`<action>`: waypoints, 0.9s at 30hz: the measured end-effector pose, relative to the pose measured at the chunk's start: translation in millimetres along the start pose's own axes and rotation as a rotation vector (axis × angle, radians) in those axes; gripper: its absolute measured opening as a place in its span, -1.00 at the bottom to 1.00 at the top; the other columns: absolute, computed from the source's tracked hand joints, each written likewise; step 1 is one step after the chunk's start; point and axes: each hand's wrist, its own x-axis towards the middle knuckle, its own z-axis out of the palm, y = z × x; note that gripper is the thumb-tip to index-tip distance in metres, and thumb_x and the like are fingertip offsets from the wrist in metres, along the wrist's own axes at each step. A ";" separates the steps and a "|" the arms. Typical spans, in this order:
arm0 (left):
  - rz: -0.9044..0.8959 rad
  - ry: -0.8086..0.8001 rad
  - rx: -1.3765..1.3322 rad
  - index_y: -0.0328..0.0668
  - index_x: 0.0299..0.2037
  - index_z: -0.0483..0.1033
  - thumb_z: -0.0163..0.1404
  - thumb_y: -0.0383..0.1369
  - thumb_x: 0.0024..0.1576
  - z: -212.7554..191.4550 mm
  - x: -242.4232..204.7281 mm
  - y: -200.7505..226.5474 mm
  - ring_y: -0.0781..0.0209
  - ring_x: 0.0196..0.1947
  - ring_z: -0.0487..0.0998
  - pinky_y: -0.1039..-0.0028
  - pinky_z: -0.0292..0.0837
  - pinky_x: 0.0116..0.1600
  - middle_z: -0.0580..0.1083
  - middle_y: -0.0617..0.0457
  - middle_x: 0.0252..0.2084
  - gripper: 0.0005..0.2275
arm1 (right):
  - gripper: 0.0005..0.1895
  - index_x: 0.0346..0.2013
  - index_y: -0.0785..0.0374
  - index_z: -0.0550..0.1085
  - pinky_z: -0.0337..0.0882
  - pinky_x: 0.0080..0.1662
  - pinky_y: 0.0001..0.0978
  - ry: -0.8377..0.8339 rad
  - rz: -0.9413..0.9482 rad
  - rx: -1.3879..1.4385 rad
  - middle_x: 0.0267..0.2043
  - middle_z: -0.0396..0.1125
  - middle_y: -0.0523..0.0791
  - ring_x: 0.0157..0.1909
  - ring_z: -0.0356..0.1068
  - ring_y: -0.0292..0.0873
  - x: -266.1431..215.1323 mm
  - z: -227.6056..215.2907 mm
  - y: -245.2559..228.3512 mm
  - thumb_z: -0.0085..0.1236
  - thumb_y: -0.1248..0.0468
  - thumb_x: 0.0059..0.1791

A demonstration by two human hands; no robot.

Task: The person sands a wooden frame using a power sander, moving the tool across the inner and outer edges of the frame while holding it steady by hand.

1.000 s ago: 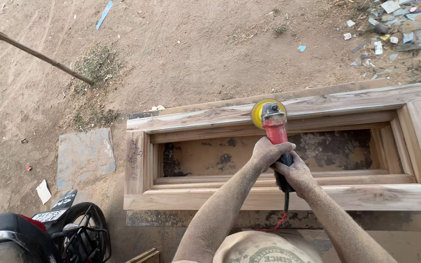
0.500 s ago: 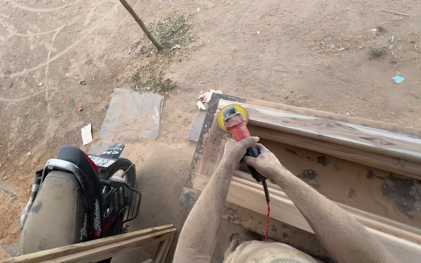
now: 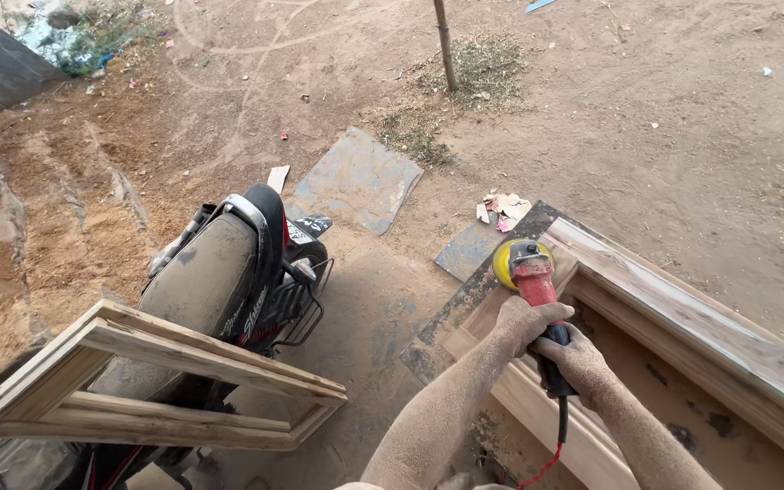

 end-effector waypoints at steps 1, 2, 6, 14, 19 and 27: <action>-0.027 0.012 0.003 -0.36 -0.21 0.58 0.32 -0.15 -0.11 -4.3 -4.8 -1.3 0.26 -0.39 0.63 0.41 0.58 -0.33 0.58 -0.06 -0.28 -0.58 | -0.45 0.05 0.24 0.36 0.46 -0.51 -0.17 -0.013 -0.002 -0.007 -0.52 0.34 -0.03 -0.58 0.39 -0.09 -1.6 3.1 2.1 0.27 0.14 -0.17; -0.059 0.011 0.009 -0.35 -0.22 0.58 0.31 -0.14 -0.11 -3.8 -10.9 -2.7 0.25 -0.41 0.63 0.39 0.58 -0.35 0.58 -0.06 -0.30 -0.58 | -0.46 0.04 0.19 0.36 0.46 -0.51 -0.19 -0.017 0.002 -0.008 -0.53 0.33 -0.05 -0.59 0.38 -0.11 -6.3 2.1 5.5 0.26 0.13 -0.18; -0.036 0.093 -0.030 -0.37 -0.31 0.60 0.31 -0.14 -0.12 -0.2 -36.0 -15.3 0.24 -0.47 0.62 0.39 0.56 -0.37 0.59 -0.05 -0.38 -0.60 | -0.44 0.01 0.27 0.36 0.42 -0.54 -0.22 -0.098 -0.031 -0.056 -0.53 0.33 -0.07 -0.60 0.37 -0.13 -20.1 -0.8 18.2 0.31 0.13 -0.19; -0.070 0.188 -0.112 -0.42 -0.34 0.61 0.32 -0.12 -0.11 -9.4 -72.4 -57.1 0.24 -0.51 0.58 0.38 0.51 -0.40 0.57 -0.05 -0.42 -0.58 | -0.41 0.03 0.19 0.37 0.41 -0.54 -0.30 -0.187 -0.050 -0.108 -0.51 0.34 -0.12 -0.59 0.36 -0.22 -50.1 13.8 37.1 0.36 0.14 -0.23; -0.093 0.288 -0.094 -0.38 -0.31 0.60 0.32 -0.11 -0.11 -13.0 -101.1 -77.3 0.28 -0.50 0.57 0.40 0.48 -0.38 0.57 -0.02 -0.42 -0.58 | -0.45 -0.02 0.19 0.42 0.32 -0.56 -0.26 -0.285 -0.044 -0.197 -0.54 0.29 -0.04 -0.63 0.30 -0.17 -62.8 19.4 54.5 0.36 0.08 -0.22; -0.145 0.373 -0.088 -0.44 -0.35 0.63 0.29 -0.15 -0.07 -17.3 -166.8 -94.0 0.32 -0.47 0.57 0.41 0.50 -0.31 0.58 -0.02 -0.44 -0.62 | -0.21 0.10 0.09 0.46 0.47 -0.05 -0.32 -0.208 -0.123 -0.610 -0.24 0.51 -0.13 -0.16 0.54 -0.22 -53.3 31.5 112.0 0.48 -0.13 -0.32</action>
